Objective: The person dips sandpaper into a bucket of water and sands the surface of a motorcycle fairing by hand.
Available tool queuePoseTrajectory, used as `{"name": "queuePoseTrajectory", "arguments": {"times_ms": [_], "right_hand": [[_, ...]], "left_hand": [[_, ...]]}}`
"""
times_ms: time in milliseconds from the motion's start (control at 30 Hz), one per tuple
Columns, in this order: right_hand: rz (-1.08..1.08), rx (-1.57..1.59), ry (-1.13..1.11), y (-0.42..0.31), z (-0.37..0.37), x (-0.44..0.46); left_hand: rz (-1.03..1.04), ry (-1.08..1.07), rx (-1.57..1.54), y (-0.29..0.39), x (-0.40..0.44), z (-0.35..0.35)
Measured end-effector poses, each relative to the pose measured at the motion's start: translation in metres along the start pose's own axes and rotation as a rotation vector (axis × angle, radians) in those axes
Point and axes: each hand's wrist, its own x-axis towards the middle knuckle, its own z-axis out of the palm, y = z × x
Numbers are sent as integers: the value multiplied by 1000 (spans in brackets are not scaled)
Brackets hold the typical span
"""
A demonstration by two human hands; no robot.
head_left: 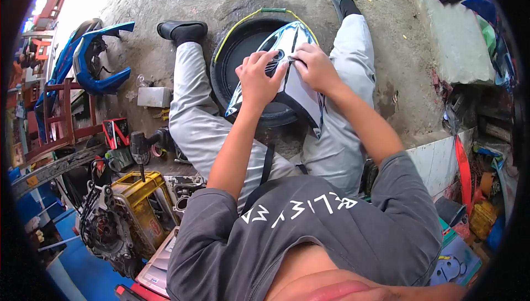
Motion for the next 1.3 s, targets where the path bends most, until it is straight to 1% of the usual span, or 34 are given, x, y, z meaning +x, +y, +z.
{"name": "queuePoseTrajectory", "arguments": {"times_ms": [67, 100, 200, 300, 333, 433, 467, 567, 600, 667, 700, 733, 833, 867, 967, 1000, 1100, 1133, 1233, 1267, 1300], "right_hand": [[-18, 54, 185, 3, 5, -3], [-7, -4, 167, -6, 7, -15], [30, -120, 163, 8, 14, 5], [93, -78, 276, 30, 14, 30], [123, -80, 280, 29, 15, 34], [33, -79, 263, 18, 26, 30], [42, -13, 200, 14, 28, 27], [3, -69, 150, 14, 22, 31], [21, -99, 184, 19, 22, 36], [106, -45, 268, 42, 27, 47], [152, -16, 309, 41, 27, 50], [145, -32, 298, 40, 26, 50], [19, -15, 251, 34, 28, 42], [14, -44, 237, 31, 31, 38], [49, 13, 220, 28, 28, 38], [27, 16, 263, 32, 29, 44], [189, 29, 382, 40, 35, 58], [339, 74, 370, 37, 33, 60], [313, 111, 242, 22, 26, 51], [358, 109, 146, 14, 20, 47], [327, 141, 114, 16, 22, 47]], "left_hand": [[17, 26, -14, 3, 9, 3], [-4, 22, -36, 3, -7, 0], [5, 28, -18, -6, -6, 1], [-15, 22, 0, -2, -6, -2], [-12, 32, -5, -2, -6, -2], [-20, 50, -3, -3, -6, -1], [-16, 47, 8, -2, -7, -1], [-10, 42, 8, -3, -8, -3], [-14, 39, 3, -3, -8, -3], [-18, 34, 0, -2, -6, -2], [-20, 28, 0, -1, -6, -2], [-19, 29, 6, -1, -7, -2], [-14, 23, 24, 0, -7, -5], [-16, 21, 25, 1, -7, -5], [-11, 25, 20, 1, -5, -3], [-10, 24, 20, 0, -6, -2], [-8, 16, 22, -4, -7, -1], [-2, 16, 25, -4, -7, -1], [-22, -4, 19, -4, -7, -3], [-25, -1, 21, -4, -7, -3], [-25, 3, 21, -4, -6, -2]]}}
